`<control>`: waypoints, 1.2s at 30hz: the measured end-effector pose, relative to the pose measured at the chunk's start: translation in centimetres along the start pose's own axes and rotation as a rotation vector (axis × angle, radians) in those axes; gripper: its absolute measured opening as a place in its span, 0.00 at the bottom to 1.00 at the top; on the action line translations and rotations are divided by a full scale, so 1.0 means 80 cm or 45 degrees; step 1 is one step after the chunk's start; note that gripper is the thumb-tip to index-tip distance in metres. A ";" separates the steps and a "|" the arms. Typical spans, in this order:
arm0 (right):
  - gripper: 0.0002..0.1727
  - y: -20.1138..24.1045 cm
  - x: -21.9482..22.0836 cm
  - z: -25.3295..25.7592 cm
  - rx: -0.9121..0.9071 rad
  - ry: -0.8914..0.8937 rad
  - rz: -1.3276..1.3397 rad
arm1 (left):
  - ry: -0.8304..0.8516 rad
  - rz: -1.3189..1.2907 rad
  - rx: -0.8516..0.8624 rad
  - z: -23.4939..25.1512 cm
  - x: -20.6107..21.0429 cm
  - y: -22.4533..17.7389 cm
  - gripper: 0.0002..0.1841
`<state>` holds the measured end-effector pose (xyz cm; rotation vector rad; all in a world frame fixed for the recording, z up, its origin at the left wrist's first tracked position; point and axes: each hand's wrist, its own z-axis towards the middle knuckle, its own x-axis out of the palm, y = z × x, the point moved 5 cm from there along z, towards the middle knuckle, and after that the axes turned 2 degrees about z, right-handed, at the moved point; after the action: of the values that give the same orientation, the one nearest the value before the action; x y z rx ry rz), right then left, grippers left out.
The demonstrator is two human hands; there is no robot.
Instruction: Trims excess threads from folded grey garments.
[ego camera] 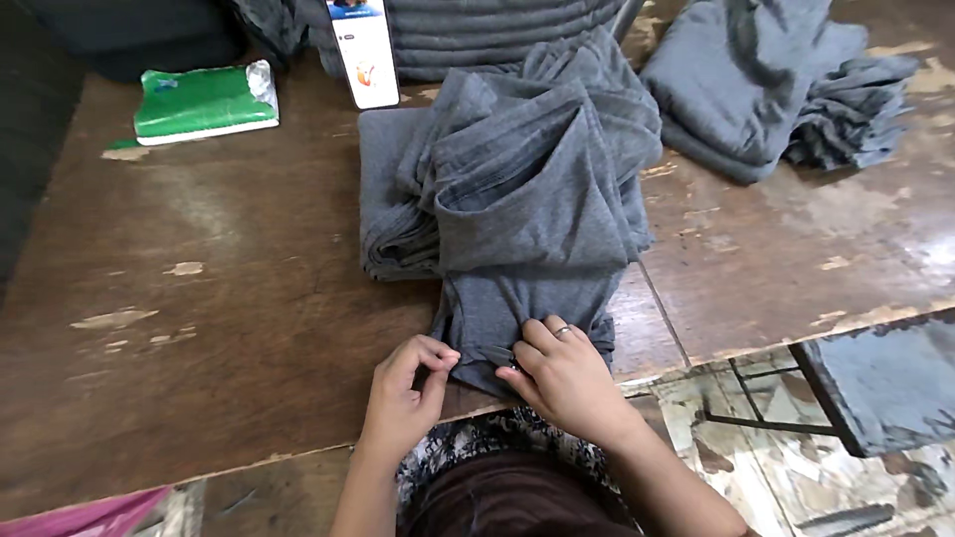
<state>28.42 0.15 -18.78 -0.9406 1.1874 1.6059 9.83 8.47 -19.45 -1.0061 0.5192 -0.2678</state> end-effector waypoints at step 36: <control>0.06 -0.057 -0.011 -0.007 0.084 -0.359 0.987 | -0.148 0.599 0.177 -0.018 0.050 -0.039 0.08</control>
<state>33.09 0.01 -19.37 -0.1746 1.4795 2.1857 12.57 4.04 -18.56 -0.7338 0.6056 0.1719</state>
